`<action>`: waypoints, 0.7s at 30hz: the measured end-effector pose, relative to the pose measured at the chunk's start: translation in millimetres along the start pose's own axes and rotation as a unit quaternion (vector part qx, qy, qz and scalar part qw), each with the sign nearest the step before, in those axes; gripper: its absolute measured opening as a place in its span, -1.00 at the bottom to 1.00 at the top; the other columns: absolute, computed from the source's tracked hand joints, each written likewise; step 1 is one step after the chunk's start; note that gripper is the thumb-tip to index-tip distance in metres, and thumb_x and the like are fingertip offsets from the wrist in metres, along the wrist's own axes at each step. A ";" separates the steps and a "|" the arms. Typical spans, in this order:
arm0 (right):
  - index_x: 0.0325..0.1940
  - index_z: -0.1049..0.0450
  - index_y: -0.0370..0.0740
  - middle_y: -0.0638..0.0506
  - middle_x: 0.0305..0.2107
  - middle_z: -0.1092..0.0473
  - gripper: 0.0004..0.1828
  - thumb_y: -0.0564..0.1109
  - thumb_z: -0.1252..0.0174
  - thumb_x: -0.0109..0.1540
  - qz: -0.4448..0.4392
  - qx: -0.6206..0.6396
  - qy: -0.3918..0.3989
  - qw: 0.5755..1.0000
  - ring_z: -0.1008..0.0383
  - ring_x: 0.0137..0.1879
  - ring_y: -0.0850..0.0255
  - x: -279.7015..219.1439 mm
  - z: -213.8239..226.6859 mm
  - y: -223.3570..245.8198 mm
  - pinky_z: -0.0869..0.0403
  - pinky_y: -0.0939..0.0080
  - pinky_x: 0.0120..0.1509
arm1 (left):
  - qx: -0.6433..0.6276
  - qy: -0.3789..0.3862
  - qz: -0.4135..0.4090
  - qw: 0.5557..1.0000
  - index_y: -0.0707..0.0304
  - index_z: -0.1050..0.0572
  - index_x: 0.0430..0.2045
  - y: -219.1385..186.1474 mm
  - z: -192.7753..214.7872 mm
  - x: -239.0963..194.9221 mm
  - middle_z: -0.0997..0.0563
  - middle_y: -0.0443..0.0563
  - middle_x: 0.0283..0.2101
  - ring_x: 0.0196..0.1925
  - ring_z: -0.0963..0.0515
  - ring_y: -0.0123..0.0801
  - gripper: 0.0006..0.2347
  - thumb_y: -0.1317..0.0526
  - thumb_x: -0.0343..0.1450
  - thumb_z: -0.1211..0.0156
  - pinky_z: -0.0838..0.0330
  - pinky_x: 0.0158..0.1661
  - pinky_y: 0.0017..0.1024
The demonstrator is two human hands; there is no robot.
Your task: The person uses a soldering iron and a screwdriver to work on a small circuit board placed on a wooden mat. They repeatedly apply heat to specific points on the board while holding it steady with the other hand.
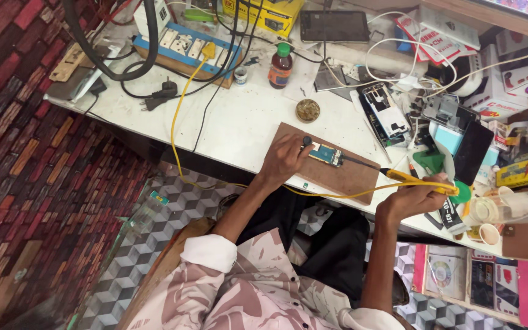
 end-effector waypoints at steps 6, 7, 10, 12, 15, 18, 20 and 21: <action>-0.35 -0.12 -0.15 0.14 -0.44 -0.11 -0.65 -0.12 -0.01 0.49 -0.028 -0.006 -0.028 0.999 -0.16 -0.35 0.37 10.7 22.4 -24.3 -0.27 0.28 -0.29 | 0.014 -0.009 -0.011 1.000 0.54 -0.44 -0.41 2.8 -3.4 -3.5 -0.58 0.28 -0.36 -0.31 -0.62 0.02 -0.83 0.42 0.39 -0.37 -0.53 -0.28 -0.23; -0.36 -0.12 -0.14 0.14 -0.46 -0.12 -0.65 -0.10 -0.01 0.49 -0.037 -0.021 -0.034 0.999 -0.16 -0.37 0.38 10.1 21.4 -25.7 -0.27 0.28 -0.32 | 0.014 -0.014 -0.014 1.000 0.55 -0.44 -0.41 3.3 -3.1 -3.2 -0.58 0.28 -0.36 -0.31 -0.62 0.03 -0.83 0.42 0.38 -0.37 -0.53 -0.27 -0.23; -0.39 -0.12 -0.12 0.16 -0.51 -0.12 -0.63 -0.06 0.01 0.48 -0.066 -0.058 -0.051 0.995 -0.15 -0.43 0.40 5.3 19.3 -24.9 -0.26 0.30 -0.38 | 0.010 -0.015 -0.010 1.000 0.55 -0.44 -0.42 3.1 -3.7 -3.8 -0.57 0.28 -0.38 -0.32 -0.61 0.05 -0.82 0.42 0.37 -0.39 -0.53 -0.28 -0.22; -0.41 -0.09 -0.11 0.16 -0.54 -0.11 -0.62 -0.05 0.02 0.47 -0.088 -0.071 -0.058 0.992 -0.15 -0.46 0.40 2.1 17.1 -24.6 -0.25 0.30 -0.42 | 0.003 0.000 0.008 1.000 0.54 -0.44 -0.46 5.5 -4.3 -4.0 -0.56 0.26 -0.42 -0.35 -0.61 0.05 -0.81 0.42 0.36 -0.41 -0.52 -0.30 -0.21; -0.40 -0.03 -0.13 0.17 -0.49 -0.04 -0.58 -0.08 0.02 0.50 -0.029 -0.063 -0.036 0.997 -0.07 -0.40 0.39 2.4 16.7 -17.3 -0.25 0.26 -0.35 | 0.026 -0.004 -0.012 1.000 0.54 -0.44 -0.44 3.8 -4.9 -4.9 -0.56 0.26 -0.38 -0.31 -0.62 0.03 -0.82 0.43 0.37 -0.39 -0.55 -0.26 -0.23; -0.37 -0.06 -0.14 0.18 -0.46 -0.05 -0.59 -0.07 0.02 0.53 -0.020 -0.058 -0.033 0.998 -0.08 -0.36 0.40 2.3 21.9 -19.1 -0.25 0.28 -0.29 | 0.060 -0.003 -0.060 0.996 0.54 -0.46 -0.42 0.4 -4.6 -5.1 -0.57 0.26 -0.35 -0.28 -0.63 0.02 -0.84 0.44 0.36 -0.38 -0.55 -0.25 -0.23; -0.37 -0.11 -0.16 0.16 -0.47 -0.10 -0.61 -0.07 0.04 0.52 -0.018 -0.076 -0.020 0.997 -0.12 -0.36 0.39 3.1 24.1 -21.6 -0.26 0.28 -0.28 | 0.029 -0.004 -0.022 0.999 0.54 -0.45 -0.42 4.4 -4.4 -4.0 -0.58 0.27 -0.32 -0.27 -0.62 0.03 -0.84 0.44 0.36 -0.37 -0.55 -0.25 -0.24; -0.37 -0.13 -0.17 0.15 -0.47 -0.13 -0.62 -0.07 0.05 0.52 -0.017 -0.087 -0.013 0.996 -0.14 -0.36 0.39 3.6 25.9 -21.7 -0.26 0.28 -0.27 | 0.012 -0.005 -0.002 1.000 0.54 -0.45 -0.42 5.1 -4.8 -4.6 -0.59 0.28 -0.31 -0.26 -0.62 0.04 -0.84 0.44 0.36 -0.37 -0.55 -0.25 -0.24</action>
Point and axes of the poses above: each hand's wrist, its own x-axis towards the middle knuckle, its own z-axis out of the back of the hand, y = z × x, the point moved 5 cm from there along x, towards the middle knuckle
